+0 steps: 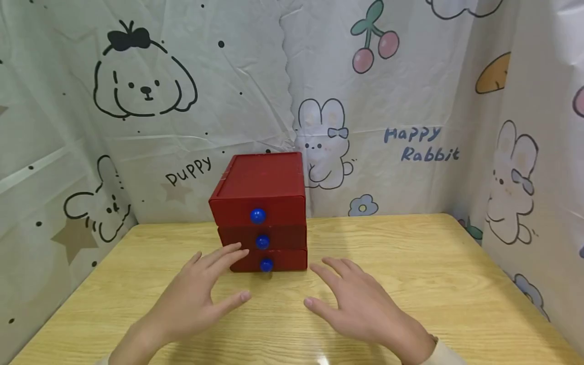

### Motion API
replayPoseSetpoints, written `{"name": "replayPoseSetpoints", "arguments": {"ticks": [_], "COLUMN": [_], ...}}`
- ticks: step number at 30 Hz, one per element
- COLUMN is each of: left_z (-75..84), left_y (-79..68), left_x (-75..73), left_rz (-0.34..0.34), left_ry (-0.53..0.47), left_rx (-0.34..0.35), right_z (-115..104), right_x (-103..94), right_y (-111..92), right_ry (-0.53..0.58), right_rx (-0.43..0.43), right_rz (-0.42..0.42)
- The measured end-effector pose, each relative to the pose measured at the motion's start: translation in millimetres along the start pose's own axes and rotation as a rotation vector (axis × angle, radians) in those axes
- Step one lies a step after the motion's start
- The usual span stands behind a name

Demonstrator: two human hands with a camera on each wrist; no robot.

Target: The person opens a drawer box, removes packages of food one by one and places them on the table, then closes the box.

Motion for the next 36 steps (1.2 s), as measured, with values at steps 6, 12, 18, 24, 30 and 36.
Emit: {"name": "replayPoseSetpoints", "arguments": {"ticks": [6, 12, 18, 24, 30, 36], "left_z": [2.4, -14.6, -24.1, -30.6, -36.2, -39.2], "left_y": [15.6, 41.2, 86.1, 129.5, 160.8, 182.0], "left_x": [-31.8, -55.7, -64.9, -58.3, -42.1, -36.8], "left_rz": [0.261, 0.364, 0.280, 0.107, -0.136, -0.249], "left_ry": [-0.146, -0.160, -0.162, -0.082, -0.004, 0.009], "left_rx": [0.171, 0.178, 0.159, 0.099, 0.027, 0.000], "right_z": [-7, -21, -37, -56, -63, -62], "right_x": [-8.2, -14.2, -19.0, -23.3, -25.5, -15.6], "right_y": [5, 18, 34, 51, 67, 85], "right_ry": [0.067, 0.111, 0.163, 0.215, 0.311, 0.494], "right_rx": [-0.005, -0.032, -0.055, -0.103, -0.101, -0.100], "right_rz": [0.017, 0.040, 0.031, 0.035, 0.040, 0.013]}}
Point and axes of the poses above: each hand's wrist, its own y-axis towards the middle knuckle, its own x-axis out of the palm, z = x × y, the point moved 10 cm from there along y, towards the middle knuckle, and after that the axes turned 3 degrees about -z, right-handed, at the moved point
